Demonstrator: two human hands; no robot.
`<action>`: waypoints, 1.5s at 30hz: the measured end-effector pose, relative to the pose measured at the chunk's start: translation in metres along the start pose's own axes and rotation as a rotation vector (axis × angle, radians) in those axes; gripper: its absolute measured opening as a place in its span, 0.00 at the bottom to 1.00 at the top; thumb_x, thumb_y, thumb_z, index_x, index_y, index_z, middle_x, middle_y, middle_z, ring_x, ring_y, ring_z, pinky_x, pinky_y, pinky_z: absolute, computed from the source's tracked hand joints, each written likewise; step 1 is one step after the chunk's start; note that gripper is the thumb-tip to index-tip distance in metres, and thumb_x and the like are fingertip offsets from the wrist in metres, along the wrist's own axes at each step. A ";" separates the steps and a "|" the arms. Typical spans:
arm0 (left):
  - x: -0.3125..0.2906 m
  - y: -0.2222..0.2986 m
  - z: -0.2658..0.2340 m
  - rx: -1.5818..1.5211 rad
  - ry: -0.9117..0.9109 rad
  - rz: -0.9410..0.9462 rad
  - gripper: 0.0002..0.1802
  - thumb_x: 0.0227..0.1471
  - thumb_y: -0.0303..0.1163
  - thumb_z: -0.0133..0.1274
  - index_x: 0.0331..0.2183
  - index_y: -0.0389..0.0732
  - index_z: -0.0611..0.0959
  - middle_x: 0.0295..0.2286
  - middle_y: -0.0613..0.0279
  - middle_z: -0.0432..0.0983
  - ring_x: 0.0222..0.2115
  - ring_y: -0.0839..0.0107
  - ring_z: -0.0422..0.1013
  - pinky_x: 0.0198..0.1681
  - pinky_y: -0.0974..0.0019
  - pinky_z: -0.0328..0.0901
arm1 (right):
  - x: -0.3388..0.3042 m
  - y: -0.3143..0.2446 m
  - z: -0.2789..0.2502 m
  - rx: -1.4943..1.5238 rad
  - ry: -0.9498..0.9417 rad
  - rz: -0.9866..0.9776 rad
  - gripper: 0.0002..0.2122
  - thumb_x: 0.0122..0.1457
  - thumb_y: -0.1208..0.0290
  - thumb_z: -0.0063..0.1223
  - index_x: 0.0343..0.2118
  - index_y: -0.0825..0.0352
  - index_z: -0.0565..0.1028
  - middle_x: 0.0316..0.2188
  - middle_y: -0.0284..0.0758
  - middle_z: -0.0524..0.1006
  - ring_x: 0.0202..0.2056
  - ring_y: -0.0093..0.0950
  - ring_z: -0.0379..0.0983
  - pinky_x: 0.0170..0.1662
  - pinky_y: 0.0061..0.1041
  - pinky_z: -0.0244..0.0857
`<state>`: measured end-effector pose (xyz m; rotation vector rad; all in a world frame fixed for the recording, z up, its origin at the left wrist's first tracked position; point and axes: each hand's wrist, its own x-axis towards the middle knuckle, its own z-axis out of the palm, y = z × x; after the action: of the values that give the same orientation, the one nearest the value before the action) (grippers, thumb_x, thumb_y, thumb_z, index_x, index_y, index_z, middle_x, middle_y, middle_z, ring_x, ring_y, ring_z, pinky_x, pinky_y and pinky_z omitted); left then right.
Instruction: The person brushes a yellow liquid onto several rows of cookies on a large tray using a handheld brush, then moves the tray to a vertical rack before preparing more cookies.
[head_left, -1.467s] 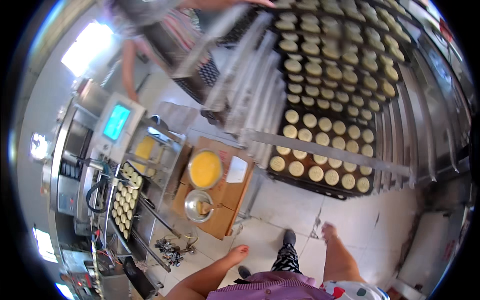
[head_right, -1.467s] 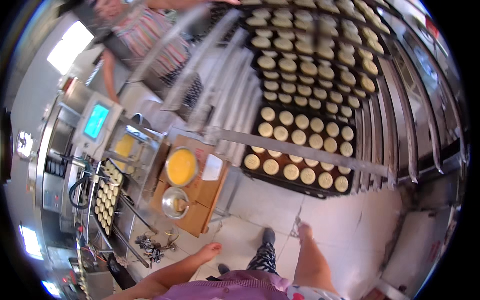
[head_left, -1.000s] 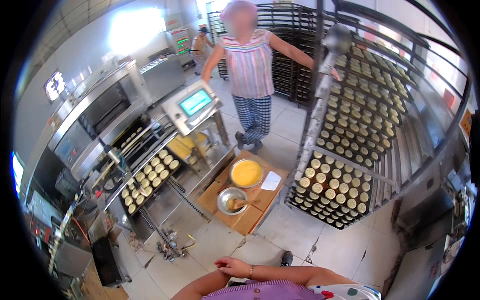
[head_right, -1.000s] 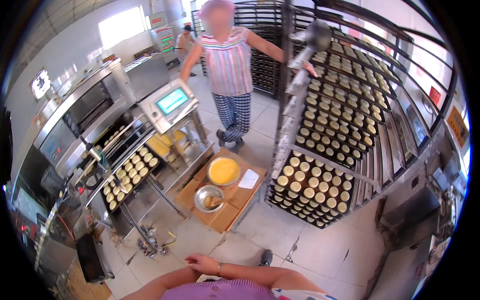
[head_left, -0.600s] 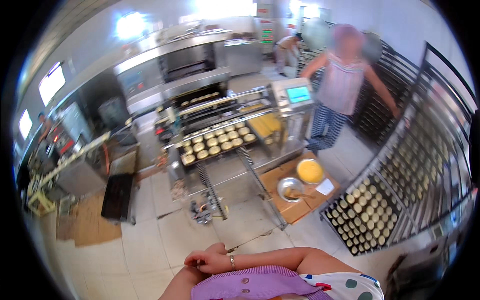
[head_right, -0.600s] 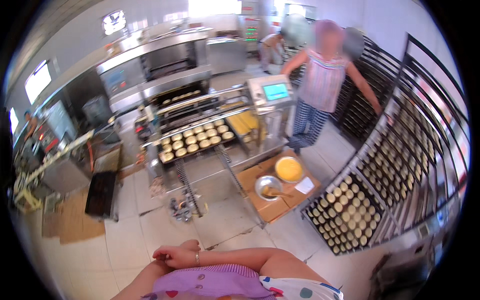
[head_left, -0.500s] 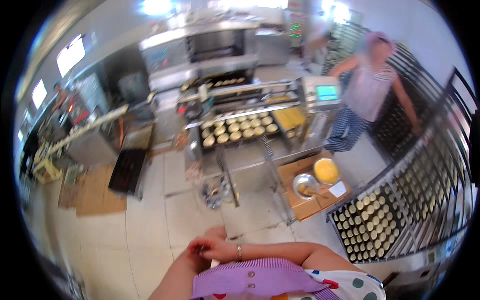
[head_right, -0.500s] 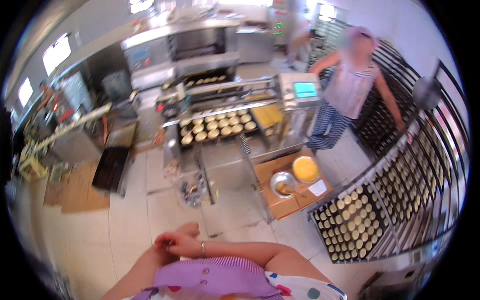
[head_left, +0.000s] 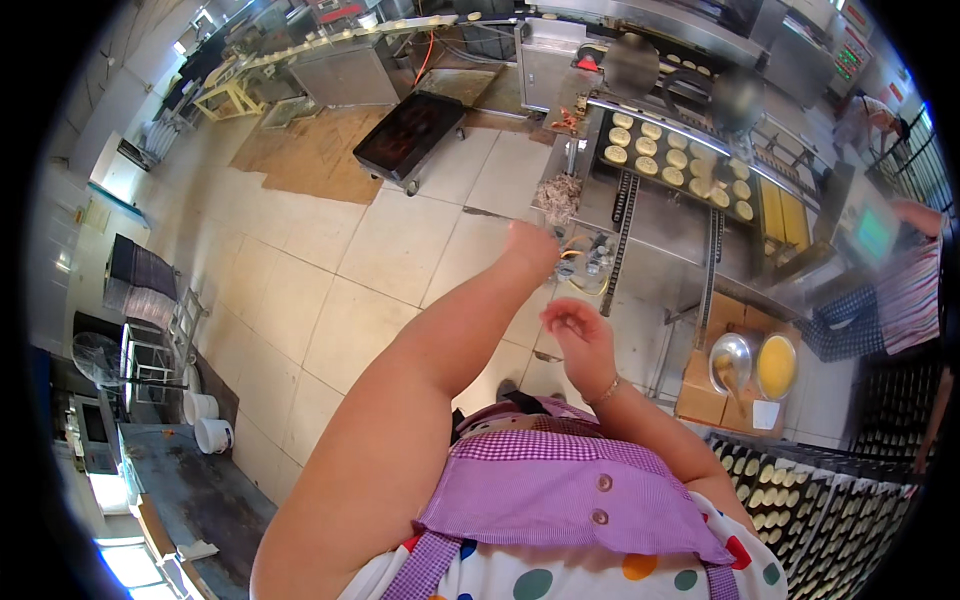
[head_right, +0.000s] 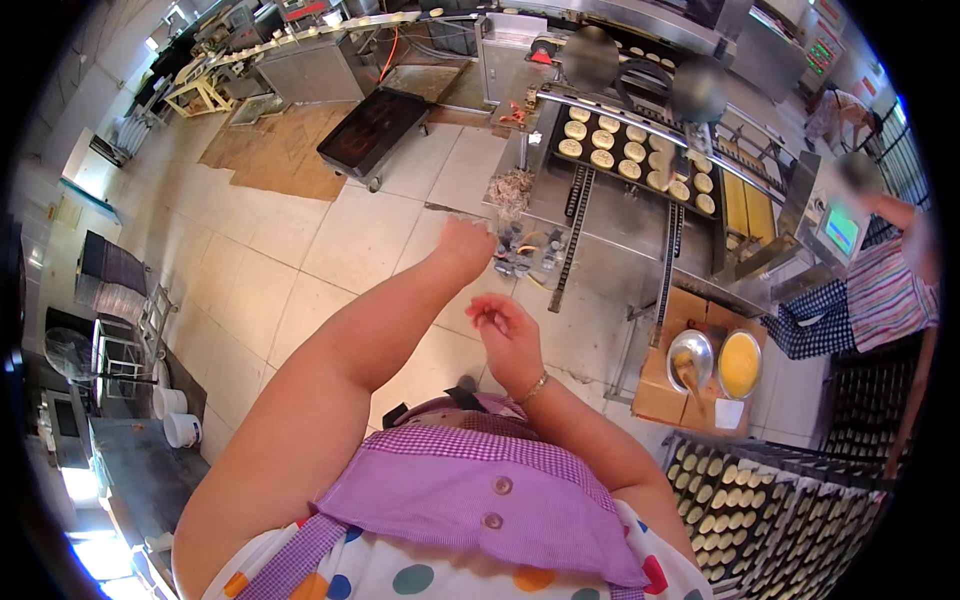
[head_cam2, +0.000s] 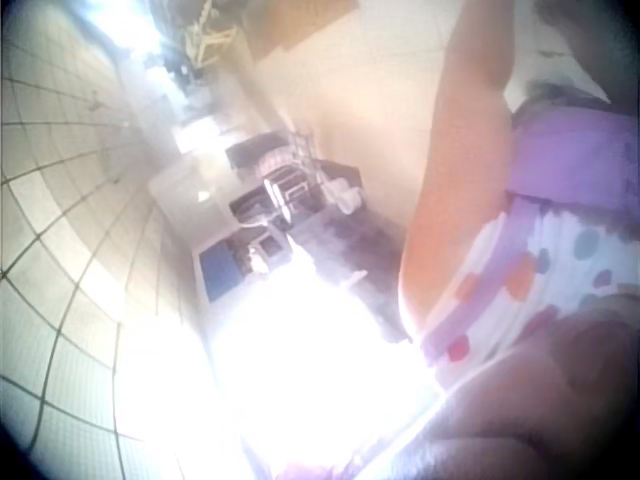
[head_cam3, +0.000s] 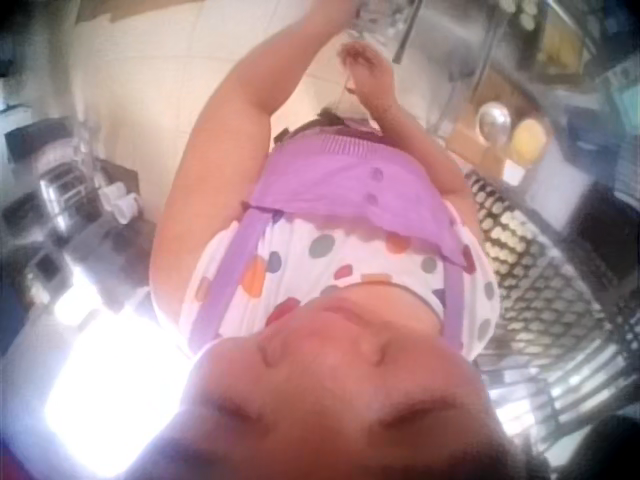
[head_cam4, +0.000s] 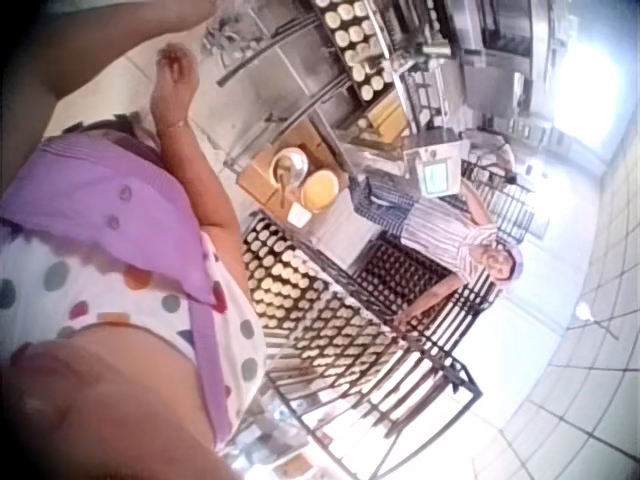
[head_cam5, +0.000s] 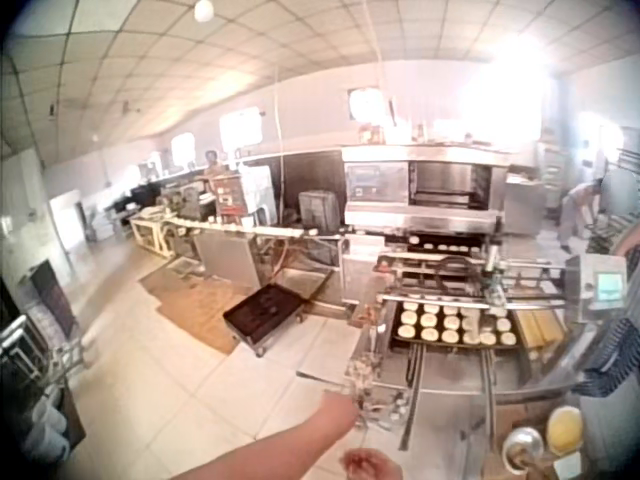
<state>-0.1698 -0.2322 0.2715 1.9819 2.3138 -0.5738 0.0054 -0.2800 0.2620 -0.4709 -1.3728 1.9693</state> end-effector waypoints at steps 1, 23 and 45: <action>0.003 0.002 0.001 -0.017 -0.078 0.004 0.11 0.48 0.33 0.48 0.36 0.48 0.79 0.37 0.63 0.74 0.39 0.67 0.71 0.41 0.56 0.61 | 0.010 -0.014 0.011 -0.022 0.025 -0.045 0.11 0.52 0.86 0.41 0.37 0.69 0.70 0.33 0.31 0.72 0.36 0.21 0.67 0.43 0.19 0.62; -0.165 -0.295 0.316 -0.681 -0.649 -0.485 0.25 0.41 0.36 0.51 0.44 0.40 0.74 0.41 0.48 0.70 0.44 0.56 0.68 0.46 0.59 0.65 | 0.226 0.215 0.014 -1.136 0.174 0.306 0.20 0.49 0.65 0.51 0.44 0.68 0.68 0.45 0.47 0.68 0.48 0.43 0.62 0.53 0.35 0.56; 0.126 -0.440 0.196 -0.961 -0.258 -0.232 0.19 0.45 0.35 0.51 0.42 0.41 0.75 0.43 0.49 0.66 0.34 0.62 0.72 0.41 0.63 0.66 | 0.397 0.240 -0.089 -1.491 0.116 0.765 0.16 0.49 0.66 0.48 0.43 0.51 0.69 0.50 0.50 0.58 0.49 0.52 0.59 0.49 0.42 0.59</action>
<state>-0.6563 -0.2229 0.1658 1.1271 2.0509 0.2561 -0.2949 0.0105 0.0415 -1.9234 -2.6381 0.8960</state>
